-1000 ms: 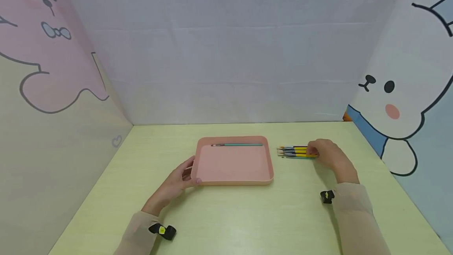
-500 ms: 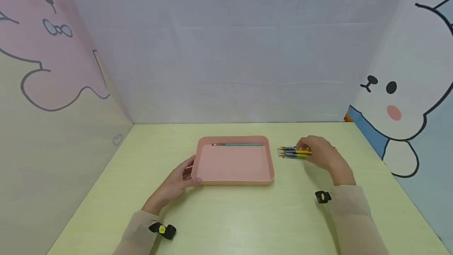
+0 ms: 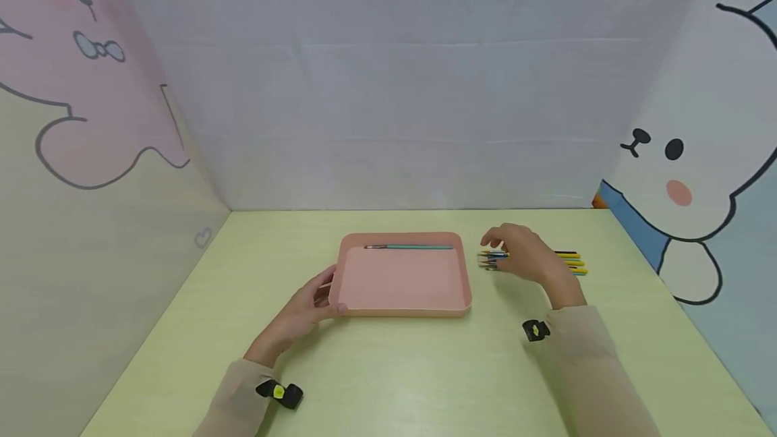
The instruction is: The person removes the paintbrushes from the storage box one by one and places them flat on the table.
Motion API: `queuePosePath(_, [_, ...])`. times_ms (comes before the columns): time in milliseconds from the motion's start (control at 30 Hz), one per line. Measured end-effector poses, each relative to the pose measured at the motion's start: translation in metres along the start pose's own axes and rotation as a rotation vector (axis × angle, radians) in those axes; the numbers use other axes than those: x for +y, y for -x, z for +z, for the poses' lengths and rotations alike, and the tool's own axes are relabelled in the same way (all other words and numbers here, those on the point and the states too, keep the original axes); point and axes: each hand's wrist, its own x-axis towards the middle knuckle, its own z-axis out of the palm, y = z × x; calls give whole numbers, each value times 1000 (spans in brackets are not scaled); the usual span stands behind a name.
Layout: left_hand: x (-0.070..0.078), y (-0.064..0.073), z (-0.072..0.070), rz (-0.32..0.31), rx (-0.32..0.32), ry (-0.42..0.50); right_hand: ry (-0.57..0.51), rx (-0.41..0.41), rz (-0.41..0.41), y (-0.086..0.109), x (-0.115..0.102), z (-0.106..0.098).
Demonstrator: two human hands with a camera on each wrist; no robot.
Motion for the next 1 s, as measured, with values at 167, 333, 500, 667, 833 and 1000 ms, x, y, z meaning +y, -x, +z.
queuePosePath(167, [1,0,-1,-3,8,-2,-44,-65,-29,-28,-22,-2])
queuePosePath(333, [1,1,-1,-6,1,-7,-49,-151,-68,-54,-34,5])
queuePosePath(500, [1,0,-1,-6,-5,-2,-58,-211,-74,-75,-41,15])
queuePosePath(667, [1,0,-2,-4,-4,-6,6,-277,-70,-93,-49,25])
queuePosePath(833, [2,2,-2,0,-1,-17,-3,-346,-67,-106,-59,36])
queuePosePath(1000, [2,1,-1,2,-3,-10,0,-376,-28,-116,-65,45])
